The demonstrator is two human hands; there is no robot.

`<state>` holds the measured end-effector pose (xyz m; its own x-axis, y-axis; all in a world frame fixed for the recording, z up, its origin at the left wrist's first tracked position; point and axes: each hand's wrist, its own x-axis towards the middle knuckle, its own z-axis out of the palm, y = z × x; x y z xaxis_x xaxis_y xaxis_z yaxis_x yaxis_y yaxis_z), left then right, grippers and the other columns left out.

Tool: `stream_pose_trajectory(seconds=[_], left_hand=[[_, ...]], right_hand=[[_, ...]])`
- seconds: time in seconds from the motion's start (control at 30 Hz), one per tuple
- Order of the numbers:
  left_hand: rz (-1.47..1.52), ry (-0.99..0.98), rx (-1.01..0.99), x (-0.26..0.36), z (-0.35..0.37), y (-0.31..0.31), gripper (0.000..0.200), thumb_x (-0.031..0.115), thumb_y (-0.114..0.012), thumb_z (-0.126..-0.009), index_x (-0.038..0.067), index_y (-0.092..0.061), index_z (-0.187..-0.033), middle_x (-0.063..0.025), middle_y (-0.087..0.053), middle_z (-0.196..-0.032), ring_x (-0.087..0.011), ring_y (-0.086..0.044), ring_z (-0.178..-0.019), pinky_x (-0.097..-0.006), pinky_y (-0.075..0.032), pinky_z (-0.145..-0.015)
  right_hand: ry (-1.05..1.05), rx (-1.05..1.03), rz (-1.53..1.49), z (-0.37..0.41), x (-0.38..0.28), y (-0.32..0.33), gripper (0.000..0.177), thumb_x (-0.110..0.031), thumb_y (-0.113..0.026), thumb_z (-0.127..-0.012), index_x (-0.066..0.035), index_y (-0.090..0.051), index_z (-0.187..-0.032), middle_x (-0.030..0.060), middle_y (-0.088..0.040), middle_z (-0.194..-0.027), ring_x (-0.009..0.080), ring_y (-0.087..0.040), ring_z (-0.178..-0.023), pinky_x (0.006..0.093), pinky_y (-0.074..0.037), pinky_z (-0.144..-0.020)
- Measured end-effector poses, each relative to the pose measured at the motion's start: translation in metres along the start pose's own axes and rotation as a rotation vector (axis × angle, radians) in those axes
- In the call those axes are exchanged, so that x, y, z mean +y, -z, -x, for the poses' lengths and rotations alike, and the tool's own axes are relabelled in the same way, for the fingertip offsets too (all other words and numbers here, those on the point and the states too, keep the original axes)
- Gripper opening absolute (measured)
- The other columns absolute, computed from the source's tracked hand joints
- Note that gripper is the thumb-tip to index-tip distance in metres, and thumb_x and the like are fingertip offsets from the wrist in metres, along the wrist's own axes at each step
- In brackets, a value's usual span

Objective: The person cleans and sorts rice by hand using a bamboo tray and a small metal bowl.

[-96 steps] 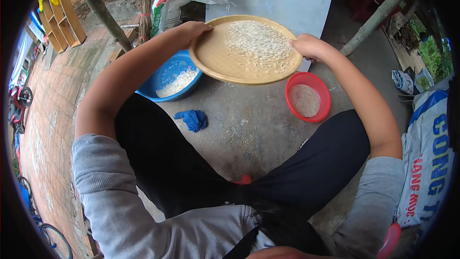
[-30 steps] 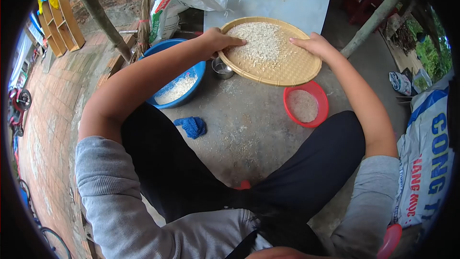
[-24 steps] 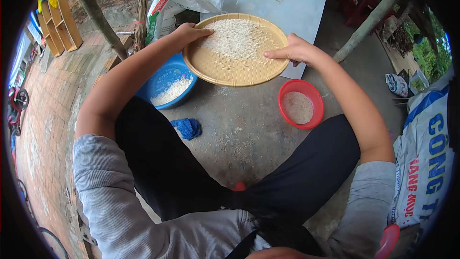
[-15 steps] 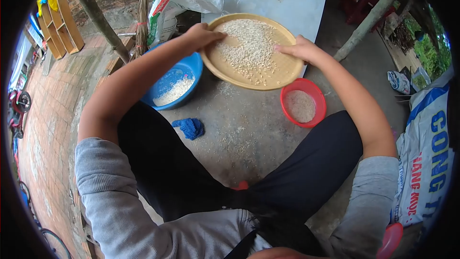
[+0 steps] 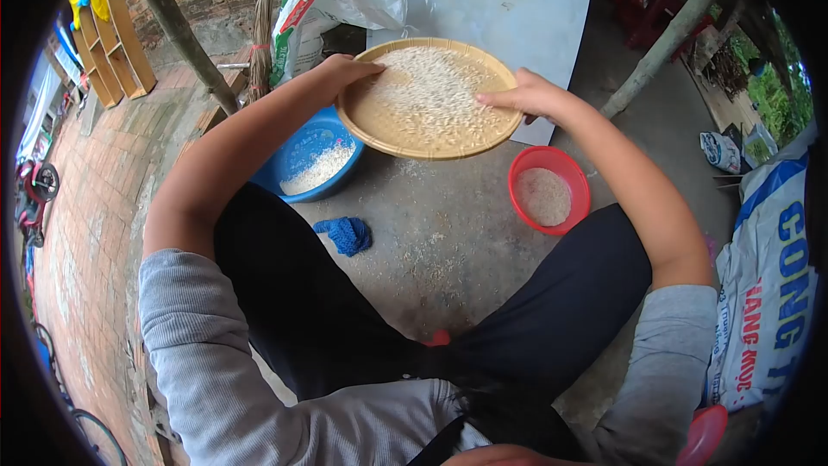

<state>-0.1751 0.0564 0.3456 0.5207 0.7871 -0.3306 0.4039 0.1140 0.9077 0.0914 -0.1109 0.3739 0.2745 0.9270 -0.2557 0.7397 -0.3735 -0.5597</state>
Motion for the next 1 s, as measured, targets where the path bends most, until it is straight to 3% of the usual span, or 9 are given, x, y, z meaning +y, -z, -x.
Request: stream_pose_trajectory(seconds=[0.17, 0.3, 0.37, 0.4, 0.5, 0.63, 0.83, 0.97, 1.0], left_hand=[[-0.297, -0.173, 0.221, 0.009, 0.018, -0.047, 0.065, 0.033, -0.082, -0.063, -0.007, -0.054, -0.106, -0.0158, -0.062, -0.093, -0.0220, -0.064, -0.078, -0.0302, -0.052, -0.067], [-0.354, -0.211, 0.238, 0.005, 0.027, -0.071, 0.064, 0.034, -0.080, -0.066, -0.007, -0.053, -0.108, -0.0152, -0.063, -0.093, -0.0227, -0.064, -0.076, -0.0318, -0.053, -0.064], [-0.109, 0.063, 0.140, -0.006, -0.004, -0.043, 0.060, 0.033, -0.077, -0.069, -0.007, -0.055, -0.108, -0.0156, -0.063, -0.092, -0.0228, -0.065, -0.071, -0.0328, -0.053, -0.059], [0.063, 0.100, 0.001, -0.028, -0.034, -0.020, 0.056, 0.032, -0.074, -0.072, -0.008, -0.056, -0.106, -0.0153, -0.064, -0.091, -0.0225, -0.066, -0.068, -0.0327, -0.053, -0.056], [-0.105, 0.028, 0.136, -0.032, -0.029, -0.031, 0.054, 0.032, -0.075, -0.071, -0.009, -0.058, -0.103, -0.0165, -0.064, -0.092, -0.0223, -0.066, -0.070, -0.0312, -0.054, -0.057], [-0.239, -0.096, 0.212, 0.004, 0.034, -0.090, 0.073, 0.034, -0.080, -0.066, -0.009, -0.047, -0.115, -0.0152, -0.062, -0.089, -0.0227, -0.064, -0.067, -0.0316, -0.052, -0.056], [0.048, 0.126, 0.069, -0.012, -0.013, -0.042, 0.047, 0.024, -0.068, -0.080, -0.001, -0.050, -0.116, -0.0143, -0.064, -0.090, -0.0225, -0.067, -0.069, -0.0302, -0.057, -0.058], [-0.134, -0.063, 0.242, 0.001, 0.019, -0.073, 0.062, 0.026, -0.078, -0.070, -0.011, -0.049, -0.111, -0.0160, -0.063, -0.089, -0.0216, -0.065, -0.071, -0.0302, -0.054, -0.057], [-0.170, -0.011, 0.187, 0.011, 0.031, -0.083, 0.070, 0.029, -0.081, -0.067, -0.010, -0.046, -0.114, -0.0155, -0.062, -0.088, -0.0195, -0.063, -0.073, -0.0303, -0.051, -0.058]], right_hand=[[-0.007, -0.140, -0.171, -0.010, 0.033, 0.006, 0.070, -0.055, -0.074, -0.065, -0.002, -0.059, -0.109, 0.0119, -0.066, -0.095, 0.0238, -0.066, -0.077, 0.0396, -0.053, -0.061], [-0.119, 0.189, 0.106, -0.031, 0.050, -0.002, 0.084, -0.057, -0.070, -0.068, 0.011, -0.048, -0.114, 0.0206, -0.064, -0.094, 0.0279, -0.066, -0.079, 0.0364, -0.054, -0.064], [-0.109, 0.060, 0.102, -0.014, 0.025, -0.001, 0.090, -0.058, -0.070, -0.067, 0.014, -0.043, -0.116, 0.0225, -0.063, -0.096, 0.0295, -0.066, -0.082, 0.0352, -0.053, -0.067], [-0.095, -0.061, 0.085, -0.006, 0.012, -0.002, 0.097, -0.059, -0.069, -0.067, 0.017, -0.038, -0.118, 0.0245, -0.062, -0.097, 0.0311, -0.065, -0.084, 0.0341, -0.053, -0.070], [-0.059, 0.059, 0.286, 0.004, 0.000, -0.008, 0.103, -0.061, -0.070, -0.064, 0.018, -0.033, -0.120, 0.0258, -0.060, -0.103, 0.0327, -0.063, -0.090, 0.0330, -0.051, -0.075], [-0.140, 0.070, 0.147, -0.018, 0.040, 0.009, 0.108, -0.065, -0.069, -0.062, 0.016, -0.032, -0.122, 0.0279, -0.057, -0.110, 0.0336, -0.060, -0.099, 0.0343, -0.049, -0.082], [-0.009, 0.139, 0.301, -0.002, 0.011, -0.011, 0.109, -0.064, -0.071, -0.058, 0.009, -0.031, -0.128, 0.0273, -0.054, -0.116, 0.0332, -0.057, -0.105, 0.0346, -0.047, -0.086], [-0.020, 0.129, 0.195, -0.017, 0.026, 0.002, 0.111, -0.065, -0.073, -0.055, 0.005, -0.030, -0.130, 0.0274, -0.048, -0.122, 0.0374, -0.051, -0.112, 0.0378, -0.046, -0.089], [-0.099, 0.212, 0.091, -0.023, 0.035, 0.005, 0.104, -0.059, -0.074, -0.060, 0.003, -0.030, -0.131, 0.0247, -0.059, -0.108, 0.0293, -0.059, -0.102, 0.0365, -0.046, -0.089]])
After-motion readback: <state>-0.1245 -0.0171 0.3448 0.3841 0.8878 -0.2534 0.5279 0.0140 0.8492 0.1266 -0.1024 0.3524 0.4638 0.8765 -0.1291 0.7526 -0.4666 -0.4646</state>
